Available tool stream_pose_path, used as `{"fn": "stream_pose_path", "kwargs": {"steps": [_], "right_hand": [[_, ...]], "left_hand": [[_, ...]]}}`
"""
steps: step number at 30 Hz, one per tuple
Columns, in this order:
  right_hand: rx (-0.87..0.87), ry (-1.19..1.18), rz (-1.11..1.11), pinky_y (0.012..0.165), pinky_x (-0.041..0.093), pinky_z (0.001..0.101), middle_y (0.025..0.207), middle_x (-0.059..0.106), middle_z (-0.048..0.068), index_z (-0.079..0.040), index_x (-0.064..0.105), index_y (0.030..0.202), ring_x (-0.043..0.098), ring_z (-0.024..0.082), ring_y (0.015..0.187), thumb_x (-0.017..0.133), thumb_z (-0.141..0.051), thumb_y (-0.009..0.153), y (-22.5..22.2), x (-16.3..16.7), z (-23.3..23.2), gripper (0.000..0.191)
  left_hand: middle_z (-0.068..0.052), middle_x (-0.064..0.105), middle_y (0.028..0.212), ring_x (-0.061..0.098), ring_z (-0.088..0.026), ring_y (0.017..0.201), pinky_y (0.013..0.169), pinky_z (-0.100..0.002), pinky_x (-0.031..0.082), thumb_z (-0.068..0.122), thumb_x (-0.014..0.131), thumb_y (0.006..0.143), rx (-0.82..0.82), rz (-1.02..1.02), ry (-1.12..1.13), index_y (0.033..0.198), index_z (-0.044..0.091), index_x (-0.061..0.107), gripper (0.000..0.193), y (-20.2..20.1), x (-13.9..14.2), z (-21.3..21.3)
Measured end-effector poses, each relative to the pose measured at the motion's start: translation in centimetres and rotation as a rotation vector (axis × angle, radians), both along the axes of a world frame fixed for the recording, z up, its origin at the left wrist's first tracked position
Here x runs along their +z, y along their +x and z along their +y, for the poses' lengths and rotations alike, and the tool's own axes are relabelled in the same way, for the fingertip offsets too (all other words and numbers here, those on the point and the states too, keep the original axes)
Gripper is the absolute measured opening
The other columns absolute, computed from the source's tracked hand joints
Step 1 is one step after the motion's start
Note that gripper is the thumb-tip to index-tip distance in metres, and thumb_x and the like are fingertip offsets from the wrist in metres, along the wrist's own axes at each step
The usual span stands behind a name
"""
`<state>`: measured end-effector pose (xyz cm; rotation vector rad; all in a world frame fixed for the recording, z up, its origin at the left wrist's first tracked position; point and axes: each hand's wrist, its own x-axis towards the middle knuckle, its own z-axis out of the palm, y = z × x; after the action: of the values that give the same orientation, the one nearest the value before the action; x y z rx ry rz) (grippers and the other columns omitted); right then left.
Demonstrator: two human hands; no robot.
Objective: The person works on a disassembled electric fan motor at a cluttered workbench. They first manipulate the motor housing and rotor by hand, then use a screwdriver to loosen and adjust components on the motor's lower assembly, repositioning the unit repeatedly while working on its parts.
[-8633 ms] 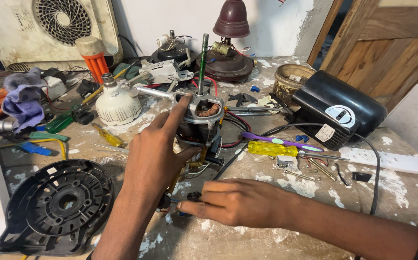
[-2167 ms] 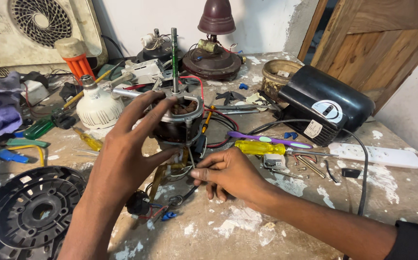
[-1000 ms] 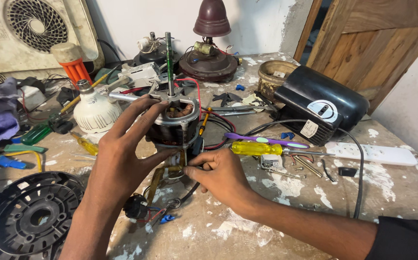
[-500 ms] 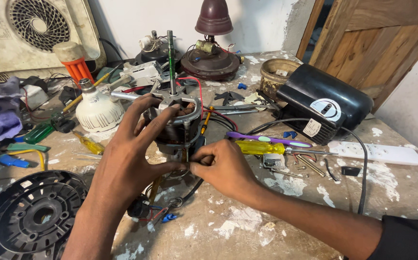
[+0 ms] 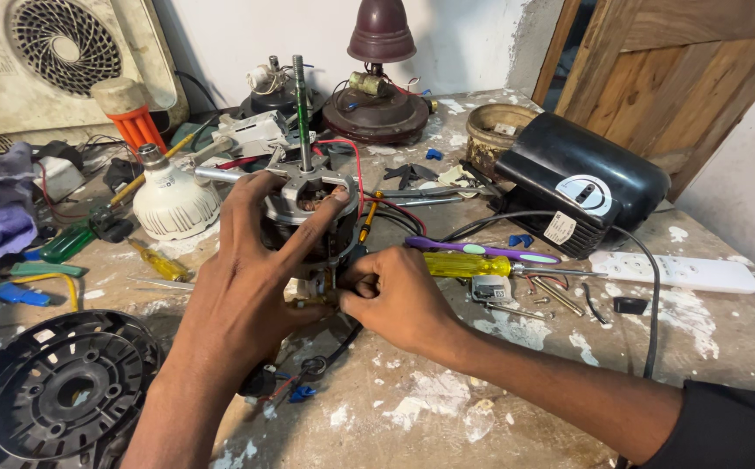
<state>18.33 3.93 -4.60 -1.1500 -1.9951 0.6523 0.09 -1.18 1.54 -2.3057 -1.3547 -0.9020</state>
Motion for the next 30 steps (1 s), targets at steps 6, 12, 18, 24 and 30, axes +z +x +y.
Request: {"fn": "stream_pose_path", "kwargs": {"steps": [6, 12, 18, 24, 30], "right_hand": [[-0.002, -0.041, 0.05, 0.045, 0.04, 0.0293, 0.053, 0.061, 0.001, 0.0, 0.074, 0.072, 0.05, 0.005, 0.049, 0.078, -0.012, 0.076, -0.1, -0.4, -0.1, 0.013], [0.014, 0.007, 0.067, 0.046, 0.041, 0.0295, 0.054, 0.062, 0.002, 0.0, 0.075, 0.076, 0.051, 0.005, 0.05, 0.078, -0.013, 0.077, -0.1, -0.3, -0.3, 0.014], [0.021, 0.027, 0.076, 0.046, 0.042, 0.0292, 0.055, 0.063, 0.001, 0.0, 0.075, 0.075, 0.052, 0.006, 0.05, 0.078, -0.014, 0.079, 0.0, -0.1, -0.4, 0.014], [0.032, 0.1, 0.145, 0.048, 0.041, 0.0282, 0.058, 0.062, 0.001, 0.0, 0.075, 0.079, 0.051, 0.005, 0.054, 0.077, -0.01, 0.079, 0.0, 0.1, -0.3, 0.011], [0.02, 0.072, 0.151, 0.047, 0.04, 0.0278, 0.058, 0.063, 0.001, 0.001, 0.074, 0.079, 0.051, 0.004, 0.054, 0.076, -0.009, 0.079, 0.0, 0.0, -0.4, 0.01]], "left_hand": [[-0.024, 0.031, 0.147, 0.039, -0.048, 0.137, 0.091, -0.051, 0.054, 0.019, 0.096, 0.041, 0.01, -0.063, -0.061, 0.147, 0.034, 0.046, 0.117, 0.3, 0.0, -0.1], [-0.023, 0.034, 0.145, 0.038, -0.046, 0.138, 0.09, -0.051, 0.055, 0.019, 0.096, 0.042, 0.024, -0.048, -0.032, 0.146, 0.031, 0.049, 0.114, 0.8, 0.0, -0.1], [-0.023, 0.032, 0.146, 0.036, -0.047, 0.138, 0.086, -0.051, 0.056, 0.018, 0.097, 0.041, 0.061, -0.043, -0.056, 0.145, 0.031, 0.048, 0.115, 1.0, 0.1, -0.1], [-0.023, 0.032, 0.147, 0.034, -0.047, 0.14, 0.087, -0.051, 0.057, 0.017, 0.096, 0.04, 0.069, -0.024, -0.04, 0.146, 0.028, 0.047, 0.117, 1.1, 0.0, -0.1], [-0.024, 0.032, 0.145, 0.035, -0.047, 0.138, 0.085, -0.052, 0.057, 0.017, 0.096, 0.043, 0.048, -0.063, -0.051, 0.144, 0.028, 0.049, 0.112, 1.1, 0.0, 0.0]]}}
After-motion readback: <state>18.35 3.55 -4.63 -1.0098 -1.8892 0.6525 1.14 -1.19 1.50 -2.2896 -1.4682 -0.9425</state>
